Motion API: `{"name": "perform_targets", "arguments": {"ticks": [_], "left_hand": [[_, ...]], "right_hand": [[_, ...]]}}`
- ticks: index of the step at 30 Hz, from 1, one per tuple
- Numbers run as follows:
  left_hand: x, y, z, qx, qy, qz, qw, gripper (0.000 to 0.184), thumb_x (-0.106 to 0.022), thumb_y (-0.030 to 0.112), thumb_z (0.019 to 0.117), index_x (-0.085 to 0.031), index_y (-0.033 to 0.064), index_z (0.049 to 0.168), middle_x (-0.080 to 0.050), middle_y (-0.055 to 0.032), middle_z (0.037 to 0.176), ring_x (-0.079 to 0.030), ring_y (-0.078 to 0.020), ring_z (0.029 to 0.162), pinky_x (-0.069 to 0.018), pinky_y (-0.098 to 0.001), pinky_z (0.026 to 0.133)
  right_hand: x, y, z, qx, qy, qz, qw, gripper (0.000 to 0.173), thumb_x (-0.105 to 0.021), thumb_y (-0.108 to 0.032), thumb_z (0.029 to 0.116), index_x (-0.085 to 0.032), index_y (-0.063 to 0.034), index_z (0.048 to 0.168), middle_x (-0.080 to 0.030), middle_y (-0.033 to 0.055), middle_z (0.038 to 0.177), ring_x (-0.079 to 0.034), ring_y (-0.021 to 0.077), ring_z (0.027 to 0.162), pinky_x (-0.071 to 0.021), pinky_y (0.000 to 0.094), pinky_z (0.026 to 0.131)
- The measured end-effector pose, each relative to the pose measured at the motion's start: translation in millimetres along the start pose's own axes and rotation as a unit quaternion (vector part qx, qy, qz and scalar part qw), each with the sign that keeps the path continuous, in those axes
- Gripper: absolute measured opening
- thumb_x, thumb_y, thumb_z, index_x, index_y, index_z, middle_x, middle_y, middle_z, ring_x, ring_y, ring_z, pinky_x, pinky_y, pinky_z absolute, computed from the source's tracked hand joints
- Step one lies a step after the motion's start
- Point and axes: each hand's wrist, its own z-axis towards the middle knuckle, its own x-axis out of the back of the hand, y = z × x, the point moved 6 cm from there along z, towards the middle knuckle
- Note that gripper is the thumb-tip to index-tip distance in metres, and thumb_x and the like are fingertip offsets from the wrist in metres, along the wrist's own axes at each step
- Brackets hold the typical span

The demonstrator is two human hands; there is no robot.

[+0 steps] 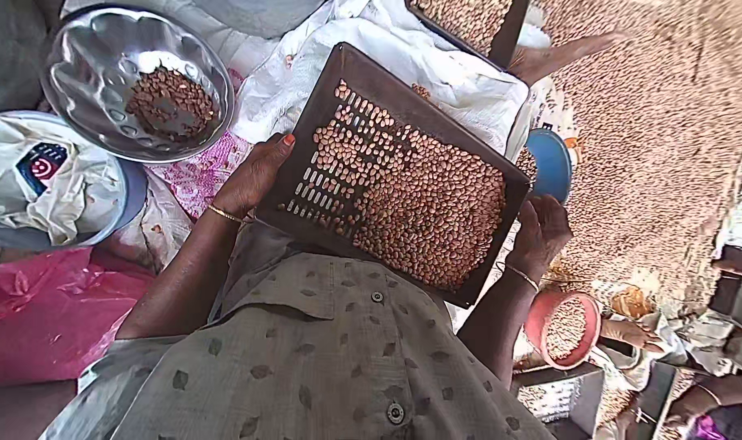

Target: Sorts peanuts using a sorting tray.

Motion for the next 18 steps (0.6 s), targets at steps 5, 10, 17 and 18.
{"name": "perform_targets", "arguments": {"ticks": [5, 10, 17, 18], "left_hand": [[-4, -4, -3, -0.020, -0.076, -0.051, 0.996, 0.047, -0.040, 0.042, 0.1057, -0.053, 0.0091, 0.137, -0.065, 0.0049, 0.116, -0.063, 0.0047, 0.100, -0.0547, -0.0203, 0.091], [8, -17, -16, 0.027, -0.017, -0.262, 0.965, 0.029, -0.037, 0.022, 0.1042, -0.065, 0.0234, 0.111, -0.075, 0.0111, 0.093, -0.070, 0.0024, 0.081, -0.0602, -0.0194, 0.071], [-41, 30, -78, 0.012, -0.071, -0.345, 0.936, 0.026, -0.066, 0.021, 0.0866, -0.068, 0.0232, 0.112, -0.077, 0.0103, 0.092, -0.072, -0.0004, 0.080, -0.0613, -0.0203, 0.071], [-56, 40, -76, 0.002, -0.108, -0.336, 0.936, 0.042, -0.075, 0.024, 0.0798, -0.064, 0.0208, 0.120, -0.076, 0.0091, 0.096, -0.072, -0.0024, 0.084, -0.0622, -0.0228, 0.074]], "right_hand": [[-9, 47, -75, -0.133, -0.078, 0.056, 0.986, 0.035, -0.039, -0.024, 0.1112, -0.066, -0.0024, 0.106, -0.068, -0.0049, 0.090, -0.065, -0.0065, 0.086, -0.0542, 0.0162, 0.084], [-3, 8, -95, -0.161, -0.070, 0.221, 0.960, 0.041, -0.024, -0.024, 0.1133, -0.059, -0.0053, 0.123, -0.069, -0.0071, 0.102, -0.065, -0.0056, 0.097, -0.0552, 0.0182, 0.090], [47, 42, -91, -0.141, -0.062, 0.533, 0.832, 0.050, -0.021, -0.034, 0.1113, -0.070, -0.0216, 0.109, -0.079, -0.0057, 0.096, -0.074, 0.0027, 0.088, -0.0631, 0.0248, 0.078], [47, 59, -78, -0.132, -0.061, 0.558, 0.817, 0.051, -0.020, -0.030, 0.1108, -0.071, -0.0206, 0.105, -0.078, -0.0052, 0.093, -0.074, 0.0024, 0.085, -0.0630, 0.0240, 0.077]]}}
